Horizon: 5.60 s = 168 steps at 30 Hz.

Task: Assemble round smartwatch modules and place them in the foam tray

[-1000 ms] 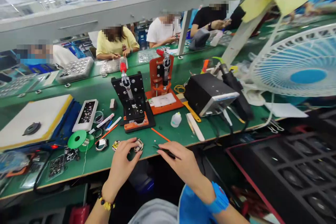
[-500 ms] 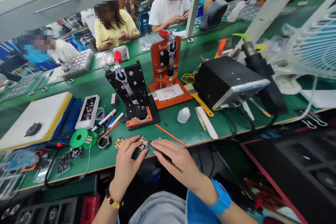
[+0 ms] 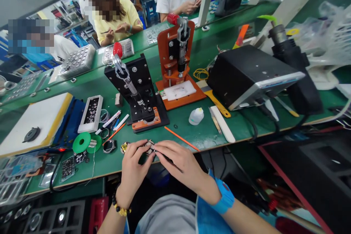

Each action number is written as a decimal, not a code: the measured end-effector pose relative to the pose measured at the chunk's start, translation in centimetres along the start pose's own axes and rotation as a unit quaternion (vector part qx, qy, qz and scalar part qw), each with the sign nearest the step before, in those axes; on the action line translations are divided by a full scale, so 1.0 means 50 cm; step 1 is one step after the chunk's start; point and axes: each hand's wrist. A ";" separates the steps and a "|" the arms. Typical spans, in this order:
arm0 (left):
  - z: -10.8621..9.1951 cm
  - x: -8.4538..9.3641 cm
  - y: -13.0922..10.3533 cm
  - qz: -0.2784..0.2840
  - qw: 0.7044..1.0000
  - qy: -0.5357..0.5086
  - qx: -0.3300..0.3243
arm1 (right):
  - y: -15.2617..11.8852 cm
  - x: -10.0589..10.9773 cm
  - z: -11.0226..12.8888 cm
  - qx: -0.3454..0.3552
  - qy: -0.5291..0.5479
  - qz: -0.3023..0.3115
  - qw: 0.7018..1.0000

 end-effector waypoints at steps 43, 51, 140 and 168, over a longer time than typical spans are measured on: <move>0.003 0.000 0.001 0.003 0.999 -0.031 0.042 | 0.015 -0.021 -0.007 -0.044 0.048 -0.013 0.998; 0.002 0.001 0.002 0.007 0.999 -0.028 0.032 | 0.004 -0.007 -0.003 -0.018 0.036 0.000 0.999; 0.002 0.001 0.004 -0.006 1.000 -0.013 0.021 | 0.005 -0.004 -0.017 -0.042 0.051 0.006 0.998; 0.004 0.000 0.001 -0.002 0.999 -0.022 0.028 | 0.004 -0.007 -0.013 -0.007 0.043 -0.033 0.998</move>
Point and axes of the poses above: each hand's wrist, its own y-axis towards the middle knuckle, its own x-axis out of the back of the hand, z = x × y, and after that the axes turned 11 degrees about -z, right-handed
